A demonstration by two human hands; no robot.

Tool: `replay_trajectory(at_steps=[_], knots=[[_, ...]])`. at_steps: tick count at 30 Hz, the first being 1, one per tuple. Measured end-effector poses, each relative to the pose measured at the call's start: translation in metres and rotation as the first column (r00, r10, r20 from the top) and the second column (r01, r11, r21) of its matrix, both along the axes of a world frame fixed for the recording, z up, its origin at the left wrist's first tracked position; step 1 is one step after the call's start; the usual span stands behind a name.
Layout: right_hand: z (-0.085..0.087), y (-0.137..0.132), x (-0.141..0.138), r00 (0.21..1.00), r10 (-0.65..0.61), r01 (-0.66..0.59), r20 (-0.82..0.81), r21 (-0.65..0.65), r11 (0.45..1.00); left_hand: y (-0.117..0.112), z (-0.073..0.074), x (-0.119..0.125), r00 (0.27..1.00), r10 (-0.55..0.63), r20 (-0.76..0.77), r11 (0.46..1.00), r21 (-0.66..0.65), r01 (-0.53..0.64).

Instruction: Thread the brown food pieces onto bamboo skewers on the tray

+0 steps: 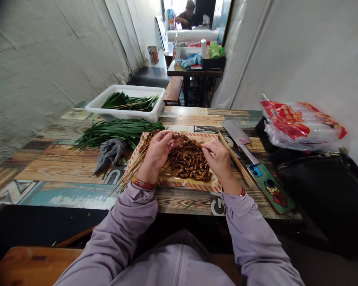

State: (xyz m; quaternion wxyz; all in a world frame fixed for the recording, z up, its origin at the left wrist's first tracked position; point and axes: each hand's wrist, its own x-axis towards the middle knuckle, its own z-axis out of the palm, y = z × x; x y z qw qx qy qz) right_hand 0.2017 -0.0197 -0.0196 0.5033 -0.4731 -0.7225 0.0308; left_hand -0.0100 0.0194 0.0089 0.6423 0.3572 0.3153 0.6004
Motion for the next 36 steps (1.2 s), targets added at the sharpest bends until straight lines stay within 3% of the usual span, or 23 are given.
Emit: replay_trajectory(at_steps=[13,23,36], knots=[[0.014,-0.015,0.014,0.999,0.002,-0.004,0.052,0.042,0.999,-0.003,0.004,-0.001,0.998,0.065,-0.010,0.997,-0.042,-0.065],[0.011,-0.020,0.014,0.997,0.020,-0.023,0.080,0.035,0.999,-0.004,0.002,0.001,0.998,0.020,0.059,1.000,-0.019,-0.019],[0.006,-0.019,0.015,0.995,0.001,-0.004,0.099,0.033,0.999,-0.006,0.005,0.002,0.990,0.075,0.120,0.997,-0.006,-0.075]])
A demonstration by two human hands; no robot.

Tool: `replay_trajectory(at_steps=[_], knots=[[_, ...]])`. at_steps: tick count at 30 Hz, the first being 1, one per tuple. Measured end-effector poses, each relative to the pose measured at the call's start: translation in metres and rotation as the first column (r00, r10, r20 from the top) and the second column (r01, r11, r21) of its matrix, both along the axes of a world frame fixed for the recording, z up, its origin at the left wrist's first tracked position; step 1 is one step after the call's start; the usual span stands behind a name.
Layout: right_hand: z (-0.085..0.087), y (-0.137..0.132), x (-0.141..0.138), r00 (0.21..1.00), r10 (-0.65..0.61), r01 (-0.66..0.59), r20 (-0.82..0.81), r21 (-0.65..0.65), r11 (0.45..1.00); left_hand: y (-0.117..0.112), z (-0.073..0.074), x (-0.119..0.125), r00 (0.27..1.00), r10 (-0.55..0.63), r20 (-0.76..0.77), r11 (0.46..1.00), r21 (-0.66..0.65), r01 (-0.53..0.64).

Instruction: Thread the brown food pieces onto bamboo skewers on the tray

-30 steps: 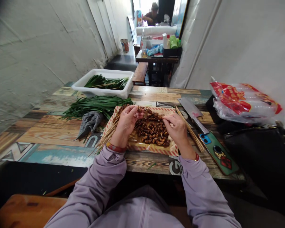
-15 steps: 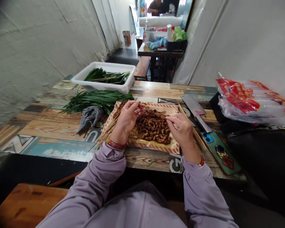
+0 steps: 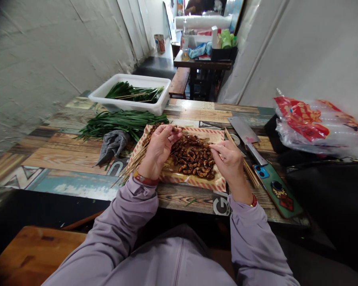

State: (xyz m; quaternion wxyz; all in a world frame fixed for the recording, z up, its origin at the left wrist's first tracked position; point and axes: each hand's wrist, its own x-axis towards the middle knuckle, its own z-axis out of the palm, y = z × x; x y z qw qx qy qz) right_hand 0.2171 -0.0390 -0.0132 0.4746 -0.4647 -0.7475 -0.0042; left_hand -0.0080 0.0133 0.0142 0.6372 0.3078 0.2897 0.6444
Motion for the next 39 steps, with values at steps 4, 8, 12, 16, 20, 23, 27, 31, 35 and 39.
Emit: replay_trajectory(at_steps=[4,8,12,16,20,23,27,31,35,39], knots=[[0.0004,-0.0002,-0.0006,1.000,0.002,-0.002,0.007,-0.003,1.000,0.0001,-0.0011,0.0002,1.000,-0.002,-0.019,1.000,-0.007,0.002],[-0.0008,0.0007,-0.0004,1.000,0.001,-0.001,0.006,-0.006,1.000,0.0002,-0.0020,0.0004,1.000,-0.003,-0.022,1.000,-0.004,0.002],[-0.0014,0.0013,-0.0008,1.000,0.014,-0.014,0.003,-0.010,1.000,0.0002,-0.0014,0.0011,1.000,0.003,-0.009,1.000,0.000,-0.003],[-0.0017,0.0009,-0.0023,1.000,0.003,-0.003,-0.001,-0.006,1.000,0.0009,-0.0010,0.0018,0.999,0.014,0.030,1.000,-0.012,-0.013],[-0.0016,0.0002,-0.0038,0.999,0.003,-0.003,-0.032,0.002,1.000,0.0016,-0.0014,0.0021,0.998,0.011,0.054,0.999,-0.032,-0.009],[-0.0010,-0.0006,-0.0041,0.999,0.020,-0.020,-0.034,0.002,1.000,0.0014,-0.0013,0.0019,0.998,0.010,0.060,0.999,-0.042,-0.008],[-0.0007,-0.0013,-0.0040,1.000,0.009,-0.009,-0.025,0.005,1.000,-0.0001,0.0004,0.0014,0.998,0.006,0.068,0.999,-0.049,-0.003],[-0.0005,-0.0012,-0.0043,1.000,0.002,-0.003,-0.020,-0.012,1.000,-0.0012,0.0022,0.0013,0.999,0.006,0.040,0.997,-0.071,-0.003],[-0.0007,-0.0004,-0.0045,1.000,0.004,-0.004,-0.021,-0.004,1.000,-0.0014,0.0016,0.0015,1.000,0.006,0.021,0.997,-0.080,-0.004],[-0.0004,-0.0007,-0.0051,1.000,-0.015,0.015,0.000,0.009,1.000,-0.0010,-0.0006,0.0014,1.000,0.006,0.020,0.998,-0.066,-0.005]])
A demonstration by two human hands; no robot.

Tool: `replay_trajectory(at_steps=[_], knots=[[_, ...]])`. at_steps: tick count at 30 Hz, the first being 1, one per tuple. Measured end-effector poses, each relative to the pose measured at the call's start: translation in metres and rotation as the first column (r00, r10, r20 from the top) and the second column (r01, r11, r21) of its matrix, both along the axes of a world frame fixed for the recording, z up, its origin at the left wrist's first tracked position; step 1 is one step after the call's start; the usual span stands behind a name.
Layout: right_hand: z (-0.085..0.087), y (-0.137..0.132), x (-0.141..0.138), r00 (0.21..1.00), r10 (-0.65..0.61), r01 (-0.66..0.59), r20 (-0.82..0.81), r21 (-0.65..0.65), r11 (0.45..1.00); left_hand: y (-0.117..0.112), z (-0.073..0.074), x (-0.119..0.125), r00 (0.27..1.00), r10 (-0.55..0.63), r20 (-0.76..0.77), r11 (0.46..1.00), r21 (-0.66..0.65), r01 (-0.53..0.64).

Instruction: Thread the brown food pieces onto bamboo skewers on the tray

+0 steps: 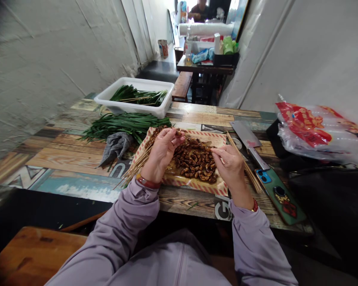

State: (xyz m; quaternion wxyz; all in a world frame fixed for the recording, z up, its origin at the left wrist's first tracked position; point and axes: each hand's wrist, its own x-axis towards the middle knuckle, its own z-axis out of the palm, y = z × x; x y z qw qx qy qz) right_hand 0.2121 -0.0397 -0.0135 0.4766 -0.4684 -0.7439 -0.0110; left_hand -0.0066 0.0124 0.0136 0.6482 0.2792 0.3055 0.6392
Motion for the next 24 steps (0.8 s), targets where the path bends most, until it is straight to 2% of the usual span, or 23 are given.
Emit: replay_trajectory(at_steps=[12,24], knots=[[-0.0013,-0.0017,-0.0044,1.000,-0.001,0.001,0.015,0.008,1.000,-0.0015,0.0006,0.0019,1.000,0.003,-0.014,1.000,0.013,-0.003],[-0.0033,-0.0003,-0.0053,0.996,0.072,-0.075,-0.042,-0.052,0.996,-0.0014,0.0003,0.0024,0.999,0.006,-0.039,1.000,0.016,-0.005]])
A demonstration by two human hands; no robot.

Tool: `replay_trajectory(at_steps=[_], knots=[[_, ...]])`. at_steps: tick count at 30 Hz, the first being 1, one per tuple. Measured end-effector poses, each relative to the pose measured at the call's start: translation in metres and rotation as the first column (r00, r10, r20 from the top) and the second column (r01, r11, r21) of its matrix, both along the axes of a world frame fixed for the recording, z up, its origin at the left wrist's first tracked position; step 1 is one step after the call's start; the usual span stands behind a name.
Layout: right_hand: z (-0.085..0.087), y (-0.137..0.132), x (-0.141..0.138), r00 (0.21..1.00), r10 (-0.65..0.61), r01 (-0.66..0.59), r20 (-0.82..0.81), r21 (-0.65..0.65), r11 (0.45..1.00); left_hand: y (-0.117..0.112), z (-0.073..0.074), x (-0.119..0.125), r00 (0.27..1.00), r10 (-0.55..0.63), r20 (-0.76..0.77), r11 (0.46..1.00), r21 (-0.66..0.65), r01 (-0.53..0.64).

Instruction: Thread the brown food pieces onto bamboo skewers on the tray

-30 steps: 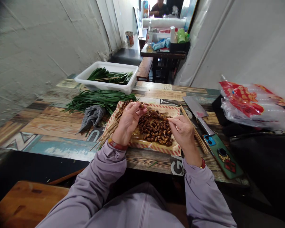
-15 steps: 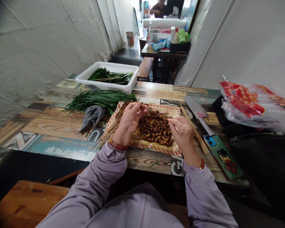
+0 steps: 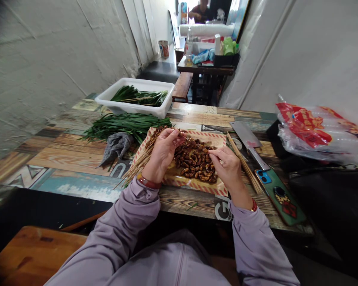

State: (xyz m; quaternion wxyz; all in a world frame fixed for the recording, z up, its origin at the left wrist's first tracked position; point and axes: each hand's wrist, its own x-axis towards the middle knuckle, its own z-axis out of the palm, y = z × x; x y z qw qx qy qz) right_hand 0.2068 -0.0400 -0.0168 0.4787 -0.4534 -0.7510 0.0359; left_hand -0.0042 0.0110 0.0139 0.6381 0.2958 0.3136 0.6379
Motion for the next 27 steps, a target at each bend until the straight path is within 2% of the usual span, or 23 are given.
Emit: replay_trajectory(at_steps=[16,23,27], knots=[[-0.004,0.000,-0.009,0.997,-0.025,0.022,-0.070,-0.043,0.999,-0.002,-0.001,0.004,0.997,0.017,-0.070,1.000,-0.009,-0.018],[-0.005,0.003,-0.007,0.990,-0.071,0.066,-0.118,-0.051,0.997,0.000,0.000,0.004,0.993,-0.114,-0.040,0.993,0.012,0.114],[-0.002,0.003,-0.009,0.985,-0.103,0.093,-0.142,-0.073,0.993,-0.005,-0.003,0.011,0.974,-0.204,-0.097,0.979,-0.007,0.204]])
